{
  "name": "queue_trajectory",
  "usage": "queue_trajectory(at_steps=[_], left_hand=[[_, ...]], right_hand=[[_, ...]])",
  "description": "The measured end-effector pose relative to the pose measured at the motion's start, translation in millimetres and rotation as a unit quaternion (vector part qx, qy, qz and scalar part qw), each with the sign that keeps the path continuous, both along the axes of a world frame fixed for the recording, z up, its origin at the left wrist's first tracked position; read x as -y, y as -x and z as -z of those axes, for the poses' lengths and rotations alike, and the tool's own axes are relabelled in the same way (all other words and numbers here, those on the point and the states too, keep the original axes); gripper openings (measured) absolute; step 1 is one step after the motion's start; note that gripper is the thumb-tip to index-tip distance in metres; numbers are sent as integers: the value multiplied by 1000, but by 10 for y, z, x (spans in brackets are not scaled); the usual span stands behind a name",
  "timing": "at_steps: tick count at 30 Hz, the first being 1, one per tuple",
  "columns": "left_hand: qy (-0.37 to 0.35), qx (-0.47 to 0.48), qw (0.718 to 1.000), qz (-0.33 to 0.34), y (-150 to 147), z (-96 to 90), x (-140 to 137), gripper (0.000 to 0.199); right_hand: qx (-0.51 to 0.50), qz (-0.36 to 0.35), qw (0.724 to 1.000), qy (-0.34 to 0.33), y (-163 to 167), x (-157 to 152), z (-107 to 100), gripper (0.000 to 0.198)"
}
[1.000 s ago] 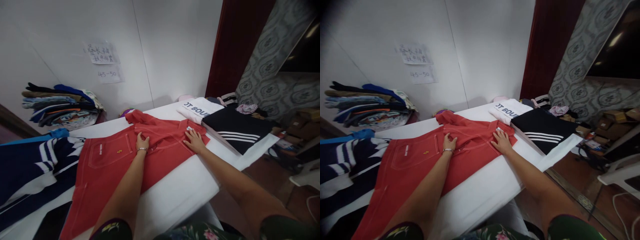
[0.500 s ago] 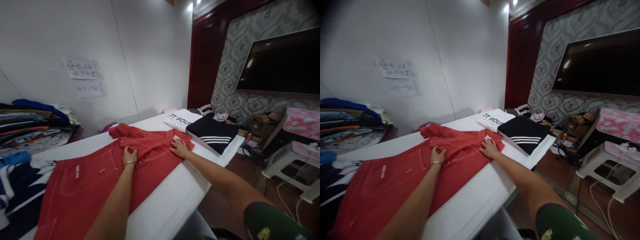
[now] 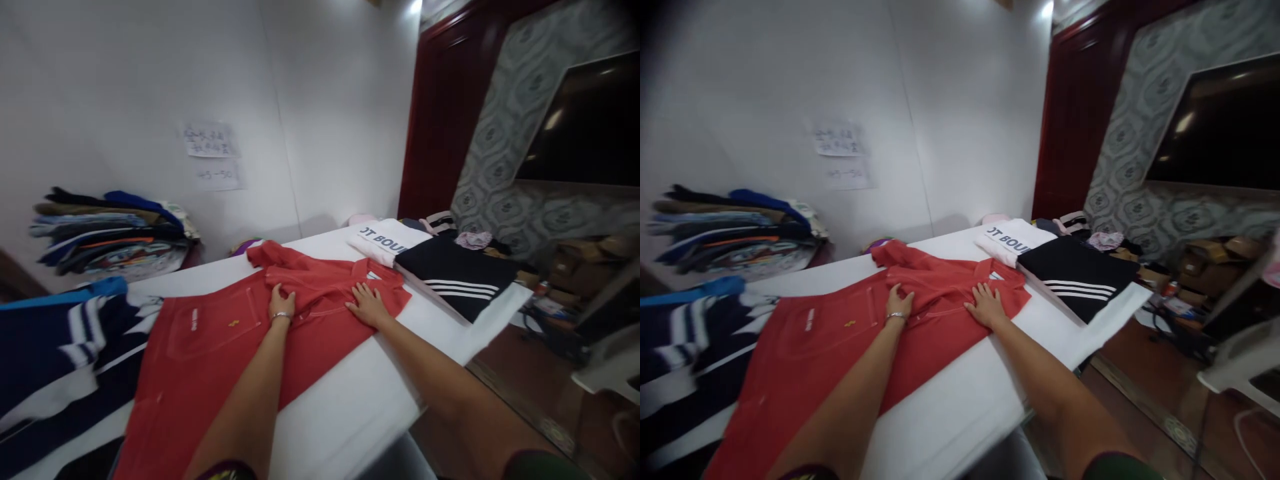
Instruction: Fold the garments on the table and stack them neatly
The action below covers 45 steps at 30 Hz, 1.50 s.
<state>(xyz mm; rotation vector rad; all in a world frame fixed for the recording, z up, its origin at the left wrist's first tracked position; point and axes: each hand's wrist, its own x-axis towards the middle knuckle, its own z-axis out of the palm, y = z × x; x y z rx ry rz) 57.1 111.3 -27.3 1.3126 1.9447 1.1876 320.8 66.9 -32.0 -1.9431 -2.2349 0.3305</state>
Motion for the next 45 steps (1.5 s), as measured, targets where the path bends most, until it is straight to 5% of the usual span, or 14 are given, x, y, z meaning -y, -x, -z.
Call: queue_trajectory(at_steps=[10, 16, 22, 26, 32, 37, 45], left_hand=[[0, -23, 1000, 0, -38, 15, 78, 58], [22, -152, 988, -2, 92, -170, 29, 53], [25, -347, 934, 77, 226, -585, -410, 39], [75, -431, 879, 190, 126, -595, -777, 45], [144, -519, 804, 252, 44, -603, -1027, 41], [99, -581, 763, 267, 175, -945, -916, 25], [-69, -665, 710, 221, 172, -1835, -692, 24]], right_hand=[[19, 1, 1000, -8, -11, -36, 130, 70], [13, -1, 1000, -11, -11, -19, 132, 69], [8, -4, 1000, -22, -9, -25, 166, 68], [3, -2, 1000, -19, -4, -25, 154, 68], [-1, -3, 1000, -16, -8, -23, 133, 69], [-3, -5, 1000, -17, -15, -23, 134, 70], [-16, -1, 999, -38, -23, -12, 135, 70]])
